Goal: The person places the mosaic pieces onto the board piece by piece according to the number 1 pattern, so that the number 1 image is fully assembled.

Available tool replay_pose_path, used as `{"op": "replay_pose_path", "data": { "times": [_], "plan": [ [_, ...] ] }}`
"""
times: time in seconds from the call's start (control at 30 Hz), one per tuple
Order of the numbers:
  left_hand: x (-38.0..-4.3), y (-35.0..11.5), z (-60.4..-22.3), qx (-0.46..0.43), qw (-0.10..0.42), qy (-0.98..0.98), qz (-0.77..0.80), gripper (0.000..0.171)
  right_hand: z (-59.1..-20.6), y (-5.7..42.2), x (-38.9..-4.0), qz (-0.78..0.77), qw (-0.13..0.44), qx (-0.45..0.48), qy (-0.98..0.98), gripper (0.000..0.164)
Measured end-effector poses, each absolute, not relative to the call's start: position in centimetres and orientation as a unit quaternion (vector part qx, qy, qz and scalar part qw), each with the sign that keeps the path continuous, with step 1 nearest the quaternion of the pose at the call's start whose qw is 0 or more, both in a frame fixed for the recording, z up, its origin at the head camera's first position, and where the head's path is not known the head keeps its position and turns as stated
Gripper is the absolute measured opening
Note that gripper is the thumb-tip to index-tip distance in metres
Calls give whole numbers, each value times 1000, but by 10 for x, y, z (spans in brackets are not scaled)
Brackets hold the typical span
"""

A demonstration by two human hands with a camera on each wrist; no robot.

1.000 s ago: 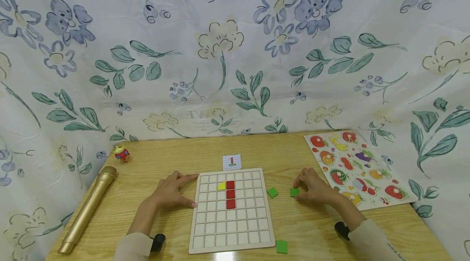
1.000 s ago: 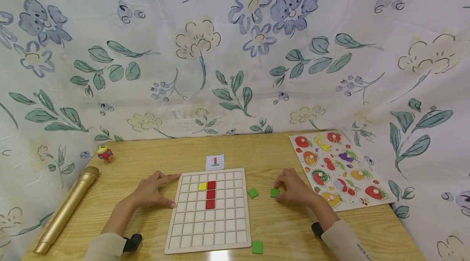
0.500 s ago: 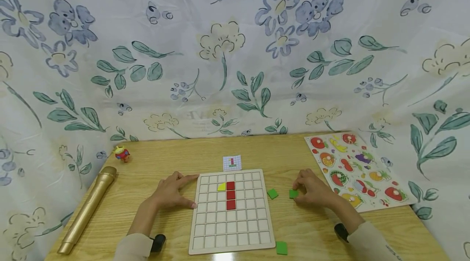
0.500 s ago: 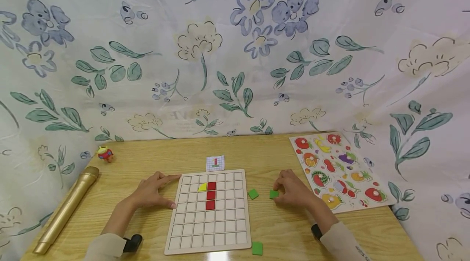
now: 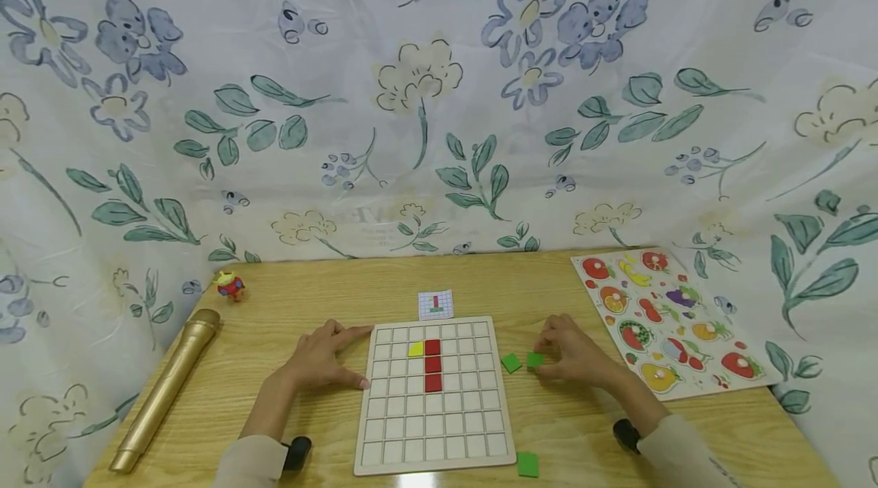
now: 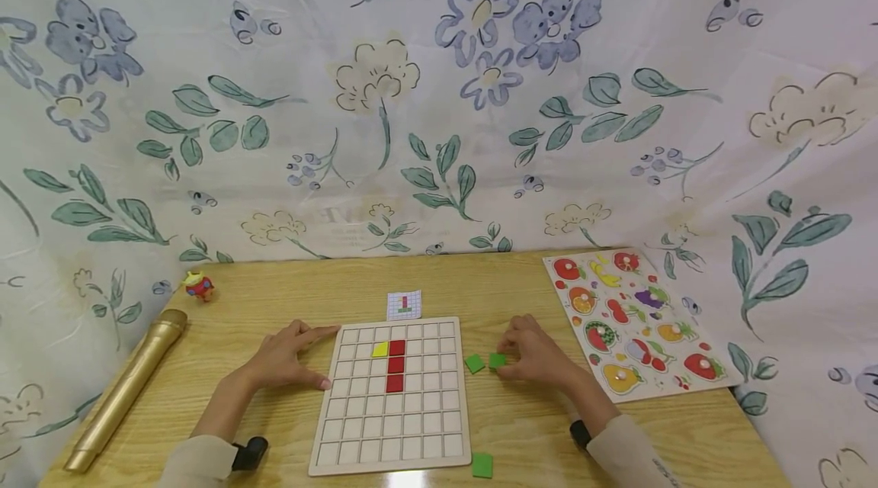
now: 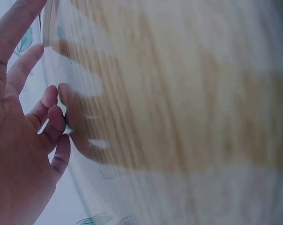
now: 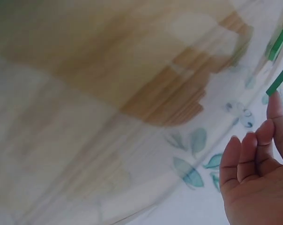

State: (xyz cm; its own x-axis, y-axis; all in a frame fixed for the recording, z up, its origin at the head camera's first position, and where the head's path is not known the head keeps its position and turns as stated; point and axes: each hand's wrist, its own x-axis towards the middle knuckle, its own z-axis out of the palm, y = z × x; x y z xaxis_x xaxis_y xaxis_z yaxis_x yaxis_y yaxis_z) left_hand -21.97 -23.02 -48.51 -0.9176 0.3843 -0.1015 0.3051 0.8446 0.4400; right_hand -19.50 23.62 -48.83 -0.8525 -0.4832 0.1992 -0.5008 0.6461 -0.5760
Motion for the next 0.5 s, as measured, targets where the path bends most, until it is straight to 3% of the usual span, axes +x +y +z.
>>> {"op": "replay_pose_path", "data": {
  "times": [0.5],
  "plan": [
    [-220, -229, -485, 173, 93, 958, 210, 99, -477, 195, -194, 340, -26, 299, -891, 17]
  ]
}}
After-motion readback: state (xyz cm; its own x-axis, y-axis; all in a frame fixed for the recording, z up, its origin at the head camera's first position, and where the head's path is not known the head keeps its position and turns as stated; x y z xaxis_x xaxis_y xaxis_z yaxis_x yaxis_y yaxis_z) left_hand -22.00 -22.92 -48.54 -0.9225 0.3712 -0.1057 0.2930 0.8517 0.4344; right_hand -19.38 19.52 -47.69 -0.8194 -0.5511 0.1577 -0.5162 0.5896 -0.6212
